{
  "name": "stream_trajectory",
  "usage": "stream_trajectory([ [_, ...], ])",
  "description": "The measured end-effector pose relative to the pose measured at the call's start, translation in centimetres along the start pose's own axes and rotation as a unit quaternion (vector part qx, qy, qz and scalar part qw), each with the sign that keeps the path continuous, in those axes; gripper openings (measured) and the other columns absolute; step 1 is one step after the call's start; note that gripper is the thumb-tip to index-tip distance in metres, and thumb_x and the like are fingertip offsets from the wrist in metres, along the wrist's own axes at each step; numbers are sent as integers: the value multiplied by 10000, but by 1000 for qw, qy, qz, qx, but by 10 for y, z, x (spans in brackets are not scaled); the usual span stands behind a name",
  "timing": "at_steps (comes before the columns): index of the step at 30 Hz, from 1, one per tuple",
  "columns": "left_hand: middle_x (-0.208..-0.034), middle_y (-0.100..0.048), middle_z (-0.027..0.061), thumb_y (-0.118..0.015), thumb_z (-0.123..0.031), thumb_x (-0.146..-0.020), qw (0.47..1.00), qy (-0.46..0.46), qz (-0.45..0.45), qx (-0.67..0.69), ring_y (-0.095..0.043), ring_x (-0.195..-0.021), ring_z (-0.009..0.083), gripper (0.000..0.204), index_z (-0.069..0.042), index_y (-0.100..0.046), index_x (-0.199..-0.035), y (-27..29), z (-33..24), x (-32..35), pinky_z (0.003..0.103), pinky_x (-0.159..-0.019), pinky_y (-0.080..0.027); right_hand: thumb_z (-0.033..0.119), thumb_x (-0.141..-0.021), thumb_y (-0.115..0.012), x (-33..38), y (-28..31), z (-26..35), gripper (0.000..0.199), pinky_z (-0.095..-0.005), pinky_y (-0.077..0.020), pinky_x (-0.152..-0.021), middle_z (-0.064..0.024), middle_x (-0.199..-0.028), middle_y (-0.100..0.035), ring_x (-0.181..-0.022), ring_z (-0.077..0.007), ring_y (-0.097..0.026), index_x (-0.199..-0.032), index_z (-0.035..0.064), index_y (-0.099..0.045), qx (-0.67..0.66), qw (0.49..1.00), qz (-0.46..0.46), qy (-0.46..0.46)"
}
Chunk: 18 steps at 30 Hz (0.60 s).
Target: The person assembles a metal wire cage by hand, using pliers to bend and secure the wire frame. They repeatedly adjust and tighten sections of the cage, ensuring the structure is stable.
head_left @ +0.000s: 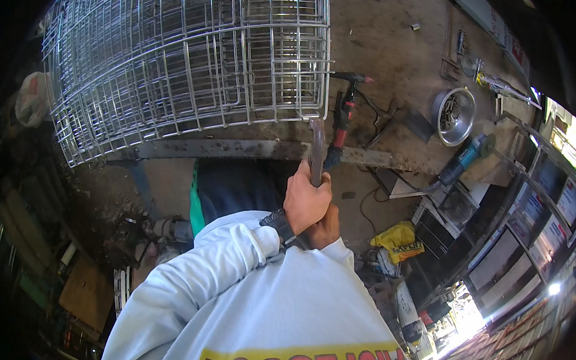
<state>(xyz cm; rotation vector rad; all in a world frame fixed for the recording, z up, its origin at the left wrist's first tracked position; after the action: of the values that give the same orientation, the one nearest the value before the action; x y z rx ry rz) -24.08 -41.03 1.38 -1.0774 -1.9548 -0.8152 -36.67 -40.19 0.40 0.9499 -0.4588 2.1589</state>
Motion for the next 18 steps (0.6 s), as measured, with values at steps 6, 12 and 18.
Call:
stream_trajectory([
  [6,-1001,-708,260,-667,-240,-934,999,-32,26,23,-678,-969,450,341,-7,-574,-1165,5,4,-2,469,-854,-522,308,-892,-732,-3,2,-1,801,-388,-417,-1125,-169,-1497,-507,-1383,-288,-510,-1544,17,-368,20,997,44,62],
  [12,-1004,-692,335,-659,-264,-940,997,-57,31,38,-660,-975,521,452,79,-490,-1181,16,4,6,505,-856,-518,234,-847,-751,0,0,-7,859,-414,-327,-1194,-183,-1512,-471,-1429,-313,-446,-1563,12,-331,59,994,82,47],
  [18,-1042,-696,339,-665,-317,-947,995,-34,76,49,-670,-1004,511,495,87,-500,-1179,23,-7,9,492,-871,-524,183,-832,-755,6,1,6,862,-422,-303,-1207,-202,-1536,-457,-1461,-332,-407,-1561,-1,-332,53,995,79,-7],
])
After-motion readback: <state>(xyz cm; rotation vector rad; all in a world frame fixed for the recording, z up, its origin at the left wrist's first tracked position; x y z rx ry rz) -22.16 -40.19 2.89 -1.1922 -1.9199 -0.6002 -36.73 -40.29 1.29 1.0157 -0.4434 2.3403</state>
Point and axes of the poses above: each hand's wrist, its own x-axis away from the middle knuckle, its own y-axis out of the back of the hand, z = x × y, the point moved 2 cm from there along -x, towards the middle knuckle
